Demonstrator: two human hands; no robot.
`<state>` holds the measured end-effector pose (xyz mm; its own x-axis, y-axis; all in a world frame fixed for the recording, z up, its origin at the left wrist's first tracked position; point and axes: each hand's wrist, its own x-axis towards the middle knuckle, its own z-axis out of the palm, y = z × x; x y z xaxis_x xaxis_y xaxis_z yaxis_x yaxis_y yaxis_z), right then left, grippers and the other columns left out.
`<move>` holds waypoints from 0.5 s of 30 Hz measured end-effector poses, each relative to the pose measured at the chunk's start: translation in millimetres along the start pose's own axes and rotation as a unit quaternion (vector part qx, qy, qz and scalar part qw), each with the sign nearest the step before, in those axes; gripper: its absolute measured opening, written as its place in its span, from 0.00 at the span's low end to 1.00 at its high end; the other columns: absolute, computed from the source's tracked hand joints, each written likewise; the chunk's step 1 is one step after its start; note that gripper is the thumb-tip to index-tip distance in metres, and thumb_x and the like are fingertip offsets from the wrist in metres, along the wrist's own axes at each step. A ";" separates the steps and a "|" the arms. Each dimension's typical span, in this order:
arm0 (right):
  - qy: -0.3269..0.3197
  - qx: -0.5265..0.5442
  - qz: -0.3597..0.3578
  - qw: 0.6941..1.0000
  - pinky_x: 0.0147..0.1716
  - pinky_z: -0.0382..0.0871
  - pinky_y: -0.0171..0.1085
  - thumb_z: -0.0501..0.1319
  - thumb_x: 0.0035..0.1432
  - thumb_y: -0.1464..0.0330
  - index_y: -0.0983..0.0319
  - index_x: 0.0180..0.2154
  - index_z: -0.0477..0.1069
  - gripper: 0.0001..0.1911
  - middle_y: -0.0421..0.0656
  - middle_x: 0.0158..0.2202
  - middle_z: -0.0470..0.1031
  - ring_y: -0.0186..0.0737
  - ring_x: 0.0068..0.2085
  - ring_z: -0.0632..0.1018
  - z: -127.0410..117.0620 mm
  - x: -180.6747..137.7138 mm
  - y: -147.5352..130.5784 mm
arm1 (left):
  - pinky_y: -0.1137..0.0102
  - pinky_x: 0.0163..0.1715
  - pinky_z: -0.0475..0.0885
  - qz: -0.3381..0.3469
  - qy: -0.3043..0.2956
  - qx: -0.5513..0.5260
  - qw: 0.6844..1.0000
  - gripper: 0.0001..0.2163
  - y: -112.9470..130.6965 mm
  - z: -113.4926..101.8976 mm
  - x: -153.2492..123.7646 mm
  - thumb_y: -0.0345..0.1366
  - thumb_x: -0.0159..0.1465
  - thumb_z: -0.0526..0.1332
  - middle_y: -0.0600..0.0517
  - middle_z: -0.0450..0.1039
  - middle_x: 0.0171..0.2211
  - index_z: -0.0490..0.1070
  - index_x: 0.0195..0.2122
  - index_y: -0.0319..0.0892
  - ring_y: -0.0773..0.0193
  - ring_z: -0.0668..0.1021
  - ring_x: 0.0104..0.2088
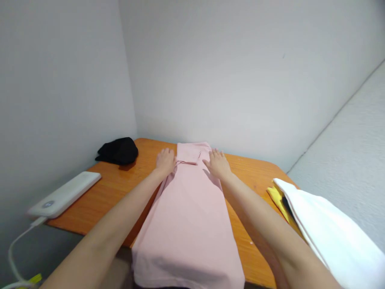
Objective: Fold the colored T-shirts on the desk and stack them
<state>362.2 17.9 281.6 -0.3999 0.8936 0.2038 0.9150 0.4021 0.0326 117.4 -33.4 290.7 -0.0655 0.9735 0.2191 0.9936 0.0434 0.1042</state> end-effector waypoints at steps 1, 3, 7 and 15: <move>0.011 0.010 0.011 1.000 0.66 0.39 0.54 0.46 0.68 0.55 0.76 0.63 0.57 0.35 0.60 0.66 0.55 0.58 0.68 0.51 -9.9 -19.0 -4.6 | 0.57 0.50 0.67 -0.024 -0.009 0.003 1.000 0.18 -4.1 -8.1 -11.4 0.37 0.67 0.49 0.34 0.73 0.49 0.74 0.48 0.33 0.46 0.74 0.53; 0.010 0.042 0.022 0.999 0.64 0.45 0.55 0.49 0.67 0.55 0.74 0.60 0.62 0.32 0.60 0.63 0.60 0.60 0.66 0.55 -29.7 -63.9 -15.8 | 0.60 0.43 0.70 -0.052 -0.038 0.003 0.998 0.16 -8.7 -22.9 -38.4 0.37 0.66 0.51 0.34 0.77 0.42 0.77 0.40 0.34 0.46 0.77 0.45; 0.005 0.171 0.005 0.985 0.59 0.58 0.49 0.53 0.65 0.59 0.68 0.55 0.66 0.24 0.56 0.57 0.68 0.54 0.60 0.66 -77.3 -169.3 -39.9 | 0.65 0.35 0.69 -0.059 -0.073 -0.011 0.996 0.18 -1.6 -54.0 -120.0 0.44 0.66 0.51 0.40 0.78 0.34 0.76 0.33 0.39 0.51 0.79 0.38; -0.115 0.451 0.253 0.848 0.25 0.62 0.37 0.51 0.62 0.45 0.59 0.23 0.69 0.28 0.43 0.22 0.71 0.41 0.25 0.72 -103.6 -344.5 -53.4 | 0.61 0.36 0.71 -0.220 -0.059 -0.138 0.964 0.23 -19.9 -57.2 -310.5 0.57 0.65 0.44 0.46 0.77 0.30 0.70 0.29 0.47 0.48 0.80 0.35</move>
<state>456.6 -332.1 311.0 -0.0629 0.9710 -0.2308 0.6007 -0.1478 -0.7857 112.7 -349.4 276.1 -0.4485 0.8937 -0.0150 0.8086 0.4128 0.4191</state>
